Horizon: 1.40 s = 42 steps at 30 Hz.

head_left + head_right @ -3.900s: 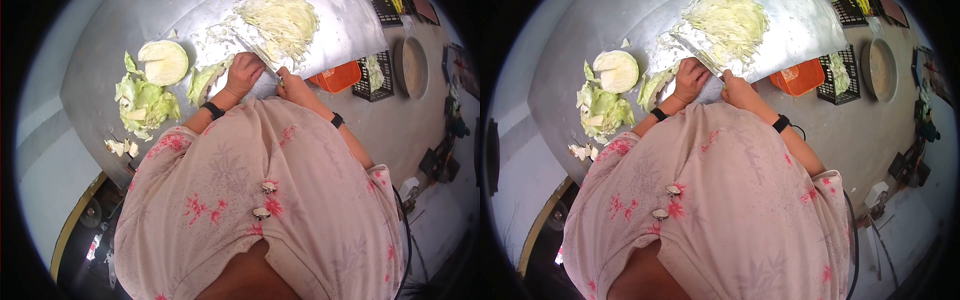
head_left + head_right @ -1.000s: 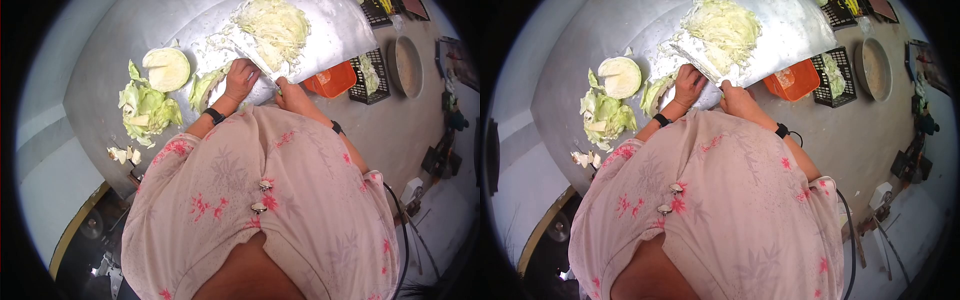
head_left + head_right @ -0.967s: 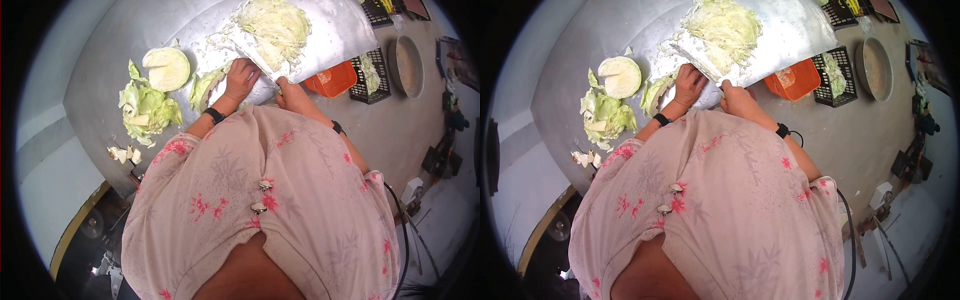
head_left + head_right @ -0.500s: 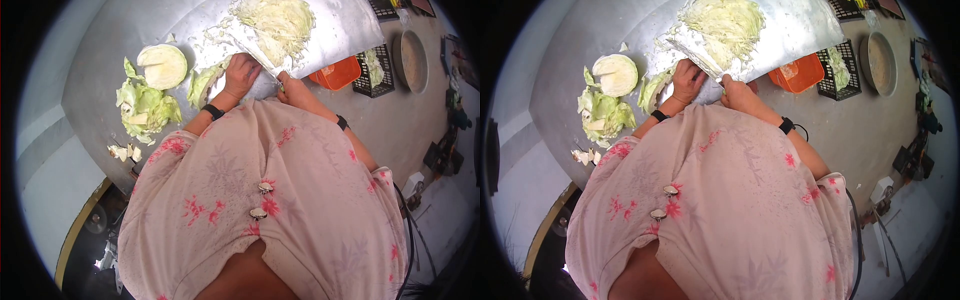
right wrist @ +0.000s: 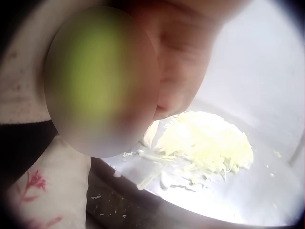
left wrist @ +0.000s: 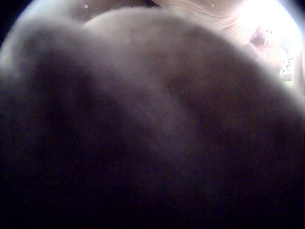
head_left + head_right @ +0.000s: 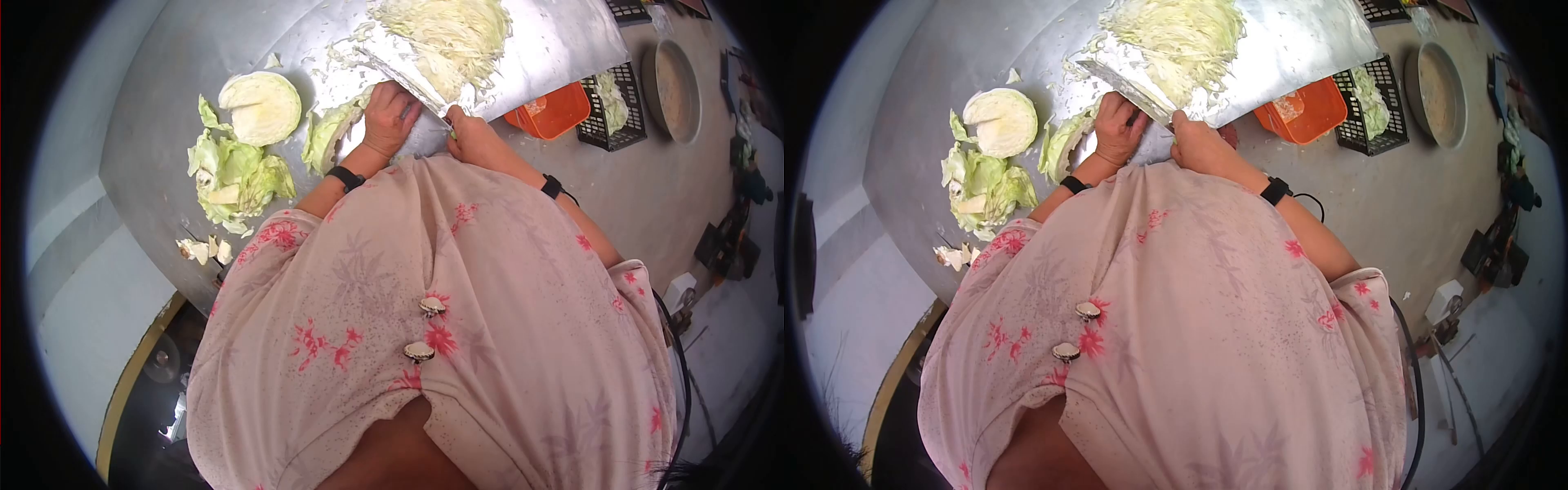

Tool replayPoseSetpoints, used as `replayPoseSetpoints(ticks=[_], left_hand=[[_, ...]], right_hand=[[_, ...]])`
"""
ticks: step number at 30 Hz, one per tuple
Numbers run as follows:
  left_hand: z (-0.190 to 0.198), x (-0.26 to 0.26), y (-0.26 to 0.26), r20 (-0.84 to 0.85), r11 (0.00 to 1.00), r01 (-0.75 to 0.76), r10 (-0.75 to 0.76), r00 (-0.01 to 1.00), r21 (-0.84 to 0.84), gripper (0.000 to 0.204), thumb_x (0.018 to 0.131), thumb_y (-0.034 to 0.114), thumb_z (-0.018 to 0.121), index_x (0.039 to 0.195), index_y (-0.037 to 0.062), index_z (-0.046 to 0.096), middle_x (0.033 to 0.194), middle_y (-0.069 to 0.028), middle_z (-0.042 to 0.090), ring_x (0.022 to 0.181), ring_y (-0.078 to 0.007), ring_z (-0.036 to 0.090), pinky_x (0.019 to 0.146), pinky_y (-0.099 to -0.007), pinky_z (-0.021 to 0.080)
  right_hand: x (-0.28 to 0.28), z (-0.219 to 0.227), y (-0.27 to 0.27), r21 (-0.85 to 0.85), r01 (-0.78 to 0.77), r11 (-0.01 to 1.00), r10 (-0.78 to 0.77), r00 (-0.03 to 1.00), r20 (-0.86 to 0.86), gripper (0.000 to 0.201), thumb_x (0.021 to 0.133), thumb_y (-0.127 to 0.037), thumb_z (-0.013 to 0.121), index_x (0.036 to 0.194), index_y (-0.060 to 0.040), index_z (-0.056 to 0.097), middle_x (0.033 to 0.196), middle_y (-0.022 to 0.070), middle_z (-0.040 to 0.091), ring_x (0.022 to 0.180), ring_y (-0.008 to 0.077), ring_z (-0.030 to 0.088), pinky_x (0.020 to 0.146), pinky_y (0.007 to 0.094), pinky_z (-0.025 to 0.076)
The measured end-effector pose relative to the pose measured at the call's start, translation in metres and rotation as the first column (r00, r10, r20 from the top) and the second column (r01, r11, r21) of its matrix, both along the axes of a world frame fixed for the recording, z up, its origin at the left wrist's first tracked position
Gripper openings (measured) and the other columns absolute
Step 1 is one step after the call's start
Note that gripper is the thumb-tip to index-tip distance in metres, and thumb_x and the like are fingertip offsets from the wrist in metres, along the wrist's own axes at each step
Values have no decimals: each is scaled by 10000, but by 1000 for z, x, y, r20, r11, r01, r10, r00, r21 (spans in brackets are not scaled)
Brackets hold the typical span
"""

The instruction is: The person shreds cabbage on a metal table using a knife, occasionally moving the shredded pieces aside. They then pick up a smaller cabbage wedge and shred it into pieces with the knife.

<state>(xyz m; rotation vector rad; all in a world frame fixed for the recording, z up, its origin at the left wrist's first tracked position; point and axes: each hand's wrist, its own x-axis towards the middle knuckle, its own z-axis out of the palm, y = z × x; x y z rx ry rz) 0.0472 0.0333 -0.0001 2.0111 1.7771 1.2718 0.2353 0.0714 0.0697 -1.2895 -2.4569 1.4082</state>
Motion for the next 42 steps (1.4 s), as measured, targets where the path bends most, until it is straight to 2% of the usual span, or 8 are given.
replayPoseSetpoints(ticks=[7,10,13,20,22,25,28,42], left_hand=[[-4,1,-1,-6,1000,-20,20,1000,-4,176,672,42,740,823,45,650,912,-99,591,904,-315,564,770,-399,483],[-4,3,-1,-14,1000,-23,23,1000,7,165,677,41,737,813,56,646,901,-90,589,881,-305,565,756,-389,483],[-1,1,1,-10,999,-26,27,1000,24,158,679,41,740,800,66,641,887,-80,586,860,-293,567,740,-378,483],[5,6,1,-25,998,-8,10,1000,66,136,727,49,732,825,76,643,932,-63,621,873,-264,585,741,-362,491],[5,7,-1,0,998,-13,13,1000,62,138,730,51,731,835,77,644,933,-61,622,875,-264,586,740,-363,494],[5,5,0,4,998,-14,14,1000,68,146,730,51,734,842,77,644,942,-57,619,875,-266,587,738,-365,498],[7,7,-3,4,998,-21,21,1000,61,156,720,47,741,837,76,641,942,-58,614,874,-266,584,738,-365,495],[-1,5,-2,-10,996,-70,71,997,55,177,669,51,768,797,75,648,913,-70,610,868,-274,575,741,-370,486]], right_hand=[[-5,5,-4,25,9,1000,-10,999,49,208,798,-23,571,953,64,462,789,328,625,789,486,635,723,526,497],[-6,1,-1,19,32,999,-32,999,3,213,811,-34,562,971,63,461,804,330,625,790,486,633,721,529,500],[-21,-12,6,65,37,997,-39,999,34,242,821,-34,564,1008,72,454,819,334,618,844,486,619,734,518,491],[-10,-24,5,83,113,990,-106,992,-74,233,832,-47,571,1008,61,464,784,333,613,797,477,629,695,505,499],[-8,-17,4,28,170,985,-167,982,-90,233,826,-56,592,981,56,458,775,332,617,785,481,628,682,506,504],[-2,4,-4,36,201,979,-197,976,-91,220,837,-62,577,986,48,457,771,332,617,786,487,625,679,513,496],[1,24,-13,15,133,991,-133,991,10,207,850,-71,559,987,49,459,770,326,621,787,493,622,689,527,490],[5,16,-17,64,75,995,-71,996,-60,187,826,-46,544,952,59,453,789,346,611,807,499,616,714,546,476]])
